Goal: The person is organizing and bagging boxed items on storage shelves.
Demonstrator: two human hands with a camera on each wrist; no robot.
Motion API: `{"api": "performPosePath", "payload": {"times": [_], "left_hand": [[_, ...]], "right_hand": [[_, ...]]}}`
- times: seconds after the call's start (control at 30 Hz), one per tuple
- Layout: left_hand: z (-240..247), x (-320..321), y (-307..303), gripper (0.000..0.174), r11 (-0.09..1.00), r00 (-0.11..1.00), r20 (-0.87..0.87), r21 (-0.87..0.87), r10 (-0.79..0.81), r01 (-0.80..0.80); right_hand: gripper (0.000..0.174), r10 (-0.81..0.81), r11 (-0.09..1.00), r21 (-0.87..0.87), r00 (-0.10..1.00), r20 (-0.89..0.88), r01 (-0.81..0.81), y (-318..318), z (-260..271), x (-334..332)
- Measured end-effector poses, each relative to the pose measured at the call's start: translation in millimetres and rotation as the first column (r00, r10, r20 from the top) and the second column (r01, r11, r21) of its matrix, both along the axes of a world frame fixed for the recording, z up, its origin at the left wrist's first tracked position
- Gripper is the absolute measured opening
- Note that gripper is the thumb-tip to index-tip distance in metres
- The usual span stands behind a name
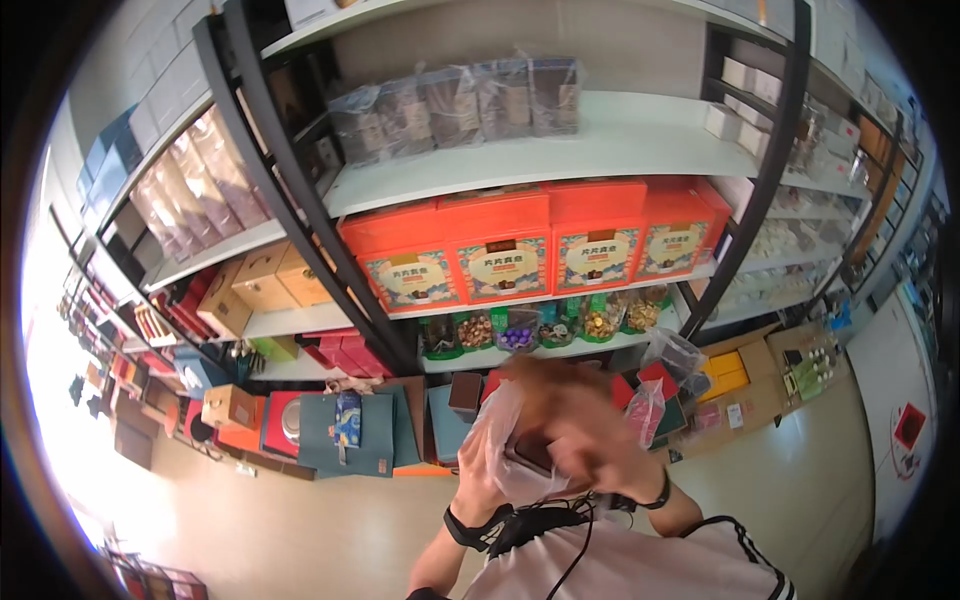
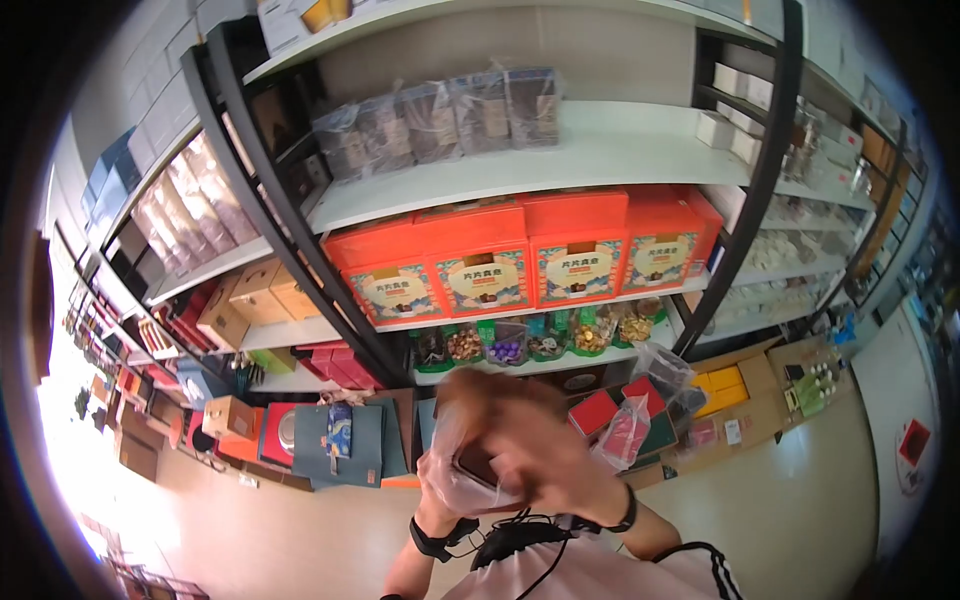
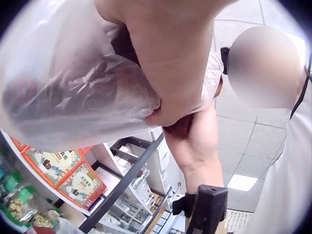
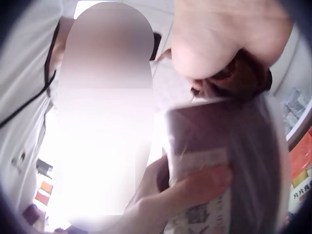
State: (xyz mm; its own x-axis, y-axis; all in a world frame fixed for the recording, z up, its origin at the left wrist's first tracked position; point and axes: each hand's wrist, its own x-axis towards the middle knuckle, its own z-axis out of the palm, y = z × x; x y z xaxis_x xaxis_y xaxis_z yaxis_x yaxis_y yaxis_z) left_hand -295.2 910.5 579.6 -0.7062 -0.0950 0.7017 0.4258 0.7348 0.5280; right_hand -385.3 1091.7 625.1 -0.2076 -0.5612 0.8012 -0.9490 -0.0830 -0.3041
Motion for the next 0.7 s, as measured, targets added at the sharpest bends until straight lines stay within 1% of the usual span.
{"api": "performPosePath", "payload": {"times": [0.03,0.07,0.1,0.13,0.17,0.2,0.23,0.27,0.3,0.33,0.37,0.4,0.43,0.47,0.5,0.53,0.57,0.6,0.63,0.67,0.7], "left_hand": [[-19,9,-4,0.070,0.972,0.997,0.051,-0.231,0.060,-0.046],[-34,13,-14,0.065,0.887,0.988,0.075,-0.454,0.133,-0.085],[-30,4,-30,0.056,0.956,0.957,0.164,0.212,-0.239,0.203],[-42,3,-21,0.061,0.938,0.984,-0.023,0.301,-0.176,0.174],[-18,2,-18,0.064,0.993,0.997,-0.046,0.098,-0.060,0.065],[4,6,-13,0.066,0.993,0.995,-0.083,-0.100,0.051,-0.059],[0,10,-8,0.074,0.997,0.997,0.021,-0.027,0.078,-0.077],[0,13,-10,0.082,0.994,0.998,0.007,-0.089,0.060,-0.060],[8,12,-12,0.082,0.993,0.998,-0.010,-0.099,0.062,-0.063],[16,12,-11,0.078,0.995,0.986,0.136,-0.002,0.095,-0.095],[20,15,-9,0.075,0.986,0.950,0.292,0.093,0.105,-0.138],[22,19,-10,0.072,0.966,0.889,0.447,0.174,0.097,-0.193],[4,18,-26,0.076,0.993,0.969,0.233,-0.092,0.087,-0.067],[2,13,-36,0.080,0.929,1.000,0.015,-0.371,0.009,-0.003],[-4,14,-21,0.086,0.983,0.983,0.033,-0.034,0.182,-0.180],[-3,14,-23,0.088,0.980,0.980,0.014,0.011,0.199,-0.200],[-40,17,-38,0.099,0.905,0.987,0.153,0.411,0.047,-0.107],[-77,18,-51,0.110,0.653,0.971,0.199,0.754,-0.135,-0.064],[-30,21,-44,0.113,0.895,0.992,-0.121,0.440,-0.020,0.072],[-24,17,-38,0.099,0.927,0.978,-0.199,0.374,0.061,0.018],[-11,19,-32,0.093,0.736,0.991,-0.129,0.674,0.033,0.064]], "right_hand": [[0.044,0.068,0.993,0.094,0.998,0.015,-0.069,-8,12,13],[0.049,0.138,0.973,0.184,0.990,0.032,-0.141,-11,24,22],[0.059,0.206,0.957,0.201,0.978,0.038,-0.210,-10,6,26],[0.052,0.174,0.963,0.217,0.983,-0.065,-0.157,-11,9,25],[0.052,0.128,0.978,0.168,0.992,-0.023,-0.122,-13,6,15],[0.053,0.084,0.989,0.122,0.996,0.034,-0.087,-14,5,6],[0.053,-0.010,0.999,0.036,0.994,0.111,0.006,-14,17,-4],[0.053,-0.015,0.999,0.030,0.993,0.116,0.011,-14,11,8],[0.045,0.118,0.993,0.033,0.992,-0.034,-0.117,-17,3,21],[0.038,0.249,0.968,0.064,0.953,-0.175,-0.241,-19,1,28],[0.034,0.284,0.959,0.038,0.953,-0.102,-0.282,-20,3,29],[0.034,0.283,0.959,0.033,0.954,-0.097,-0.281,-20,2,30],[0.036,0.182,0.983,0.053,0.953,-0.243,-0.175,-18,1,29],[0.039,0.086,0.996,0.059,0.917,-0.390,-0.068,-16,0,24],[0.028,0.114,0.992,-0.002,0.920,0.374,-0.122,-4,-10,4],[0.021,-0.140,0.988,0.008,0.853,0.503,0.157,-2,-18,-9],[0.021,-0.186,0.954,-0.172,0.935,0.301,0.246,-13,-13,-15],[0.019,0.079,0.943,-0.268,0.649,0.757,0.197,-5,-43,-31],[0.021,0.055,0.964,-0.204,0.621,0.782,0.171,-2,-41,-28],[0.028,0.029,0.978,-0.145,0.592,0.805,0.149,0,-40,-25],[0.025,0.046,0.992,-0.098,0.515,0.856,0.074,-2,-47,-13]]}}
